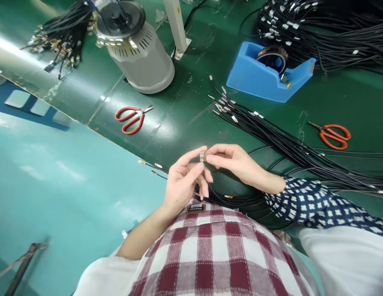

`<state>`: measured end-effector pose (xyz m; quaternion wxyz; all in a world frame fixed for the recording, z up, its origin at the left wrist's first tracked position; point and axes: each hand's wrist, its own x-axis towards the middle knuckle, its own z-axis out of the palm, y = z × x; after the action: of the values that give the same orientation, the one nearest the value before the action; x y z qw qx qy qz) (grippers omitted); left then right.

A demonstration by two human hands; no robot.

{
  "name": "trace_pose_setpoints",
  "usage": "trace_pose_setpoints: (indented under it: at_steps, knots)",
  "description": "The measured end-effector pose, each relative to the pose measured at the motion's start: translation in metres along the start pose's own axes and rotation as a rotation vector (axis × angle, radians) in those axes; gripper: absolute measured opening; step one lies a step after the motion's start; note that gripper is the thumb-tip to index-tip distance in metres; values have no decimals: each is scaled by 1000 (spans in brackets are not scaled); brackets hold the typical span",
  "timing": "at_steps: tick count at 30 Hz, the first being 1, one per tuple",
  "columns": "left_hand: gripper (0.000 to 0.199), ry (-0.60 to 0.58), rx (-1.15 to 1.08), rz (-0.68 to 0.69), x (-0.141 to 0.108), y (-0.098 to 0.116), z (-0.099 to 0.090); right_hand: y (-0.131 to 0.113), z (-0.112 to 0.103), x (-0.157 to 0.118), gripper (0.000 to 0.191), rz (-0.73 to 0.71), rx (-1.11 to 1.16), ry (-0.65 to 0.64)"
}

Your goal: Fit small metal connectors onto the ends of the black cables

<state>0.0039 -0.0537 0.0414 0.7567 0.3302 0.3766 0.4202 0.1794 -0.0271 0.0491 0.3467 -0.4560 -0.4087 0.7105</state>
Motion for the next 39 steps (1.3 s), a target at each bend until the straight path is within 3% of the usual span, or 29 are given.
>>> trace_pose_setpoints:
  at_steps: [8,15,21,39]
  knots:
    - [40,65,16,44,-1,-2,3,-5,6,-12,21,-230,-228,158]
    - [38,-11,43,55,-5,0,3,-5,6,-9,25,-92,26,-19]
    - [39,-29,44,53,-5,-1,3,-5,7,-8,27,-97,35,21]
    - [41,-23,69,26,-6,1,4,-6,6,-9,27,-79,66,-50]
